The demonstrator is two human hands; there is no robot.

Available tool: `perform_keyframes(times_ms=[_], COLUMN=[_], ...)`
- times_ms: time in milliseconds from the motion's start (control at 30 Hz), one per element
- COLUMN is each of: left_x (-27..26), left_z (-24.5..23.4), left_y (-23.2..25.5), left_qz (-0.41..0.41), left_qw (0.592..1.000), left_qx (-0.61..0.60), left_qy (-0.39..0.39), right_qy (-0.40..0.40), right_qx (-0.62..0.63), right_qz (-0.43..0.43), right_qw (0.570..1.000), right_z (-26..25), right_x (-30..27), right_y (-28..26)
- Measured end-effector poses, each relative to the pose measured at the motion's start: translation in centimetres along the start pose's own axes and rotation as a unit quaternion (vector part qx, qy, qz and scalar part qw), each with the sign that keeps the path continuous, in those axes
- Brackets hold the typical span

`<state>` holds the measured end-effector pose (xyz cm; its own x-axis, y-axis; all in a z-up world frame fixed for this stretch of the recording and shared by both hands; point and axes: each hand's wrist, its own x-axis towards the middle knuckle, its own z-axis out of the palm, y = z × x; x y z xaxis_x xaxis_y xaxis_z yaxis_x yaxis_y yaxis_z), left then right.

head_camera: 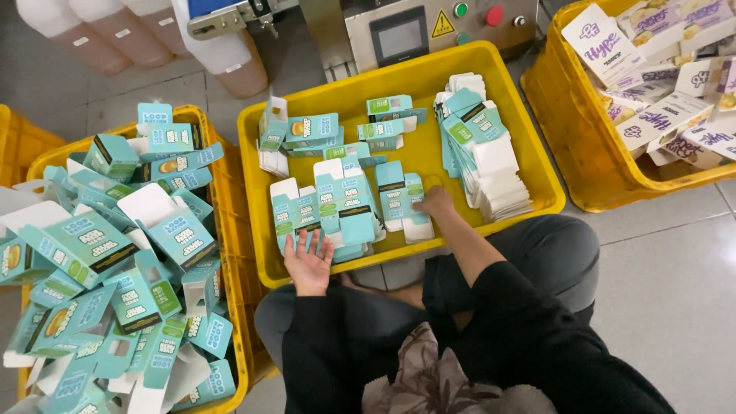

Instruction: The person is folding flat cardboard box templates into their final box shape and organizing them in yellow plastic bins.

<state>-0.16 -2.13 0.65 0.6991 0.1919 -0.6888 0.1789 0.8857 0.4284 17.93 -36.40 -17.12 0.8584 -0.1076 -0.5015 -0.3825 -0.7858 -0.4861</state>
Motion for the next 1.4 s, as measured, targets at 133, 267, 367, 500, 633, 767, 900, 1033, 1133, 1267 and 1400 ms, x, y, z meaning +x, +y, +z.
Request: perform_keyframes(times_ms=[133,267,367,500,633,767,900,1033,1133,1267,1400], left_x=[0.1,0.1,0.1,0.1,-0.1,-1.8,-4.1,-7.0,-9.1,-11.5,-8.5], left_z=[0.2,0.1,0.2,0.0,0.0,1.5,3.8,5.8,8.5,11.9,9.1], left_y=[-0.1,-0.1,-0.1,-0.2,-0.3,-1.0,-2.6,-5.5,-7.5,-9.3,-8.9], left_qz=[0.004,0.008,0.008,0.009,0.01,0.066,0.175,0.266,0.278,0.247,0.224], left_qw=[1.0,1.0,1.0,1.0,1.0,0.992,0.944,0.88,0.852,0.845,0.866], left_qx=[-0.003,0.008,0.008,0.01,0.021,0.087,0.26,0.373,0.425,0.435,0.314], left_qy=[0.005,0.002,0.003,0.005,-0.006,-0.056,-0.098,-0.124,-0.124,-0.188,-0.318], right_qy=[0.007,0.033,0.044,0.059,0.052,0.066,0.056,0.107,0.185,0.205,0.011], right_qx=[-0.02,-0.047,-0.017,-0.091,-0.06,0.065,0.038,0.212,0.293,0.295,0.287], right_qz=[0.0,-0.044,-0.075,-0.086,-0.077,-0.059,-0.082,-0.035,-0.2,-0.371,-0.491], right_qw=[1.0,0.997,0.996,0.99,0.994,0.994,0.994,0.971,0.917,0.856,0.822], right_z=[-0.4,0.5,0.1,-0.9,0.8,-0.9,-5.1,-10.1,-13.7,-13.6,-15.8], right_x=[0.5,1.5,0.2,-2.5,0.4,0.0,-3.3,-10.7,-19.9,-32.3,-38.3], right_y=[0.4,0.9,-0.2,-2.2,-0.5,0.0,-0.1,-2.7,-7.1,-12.0,-13.1])
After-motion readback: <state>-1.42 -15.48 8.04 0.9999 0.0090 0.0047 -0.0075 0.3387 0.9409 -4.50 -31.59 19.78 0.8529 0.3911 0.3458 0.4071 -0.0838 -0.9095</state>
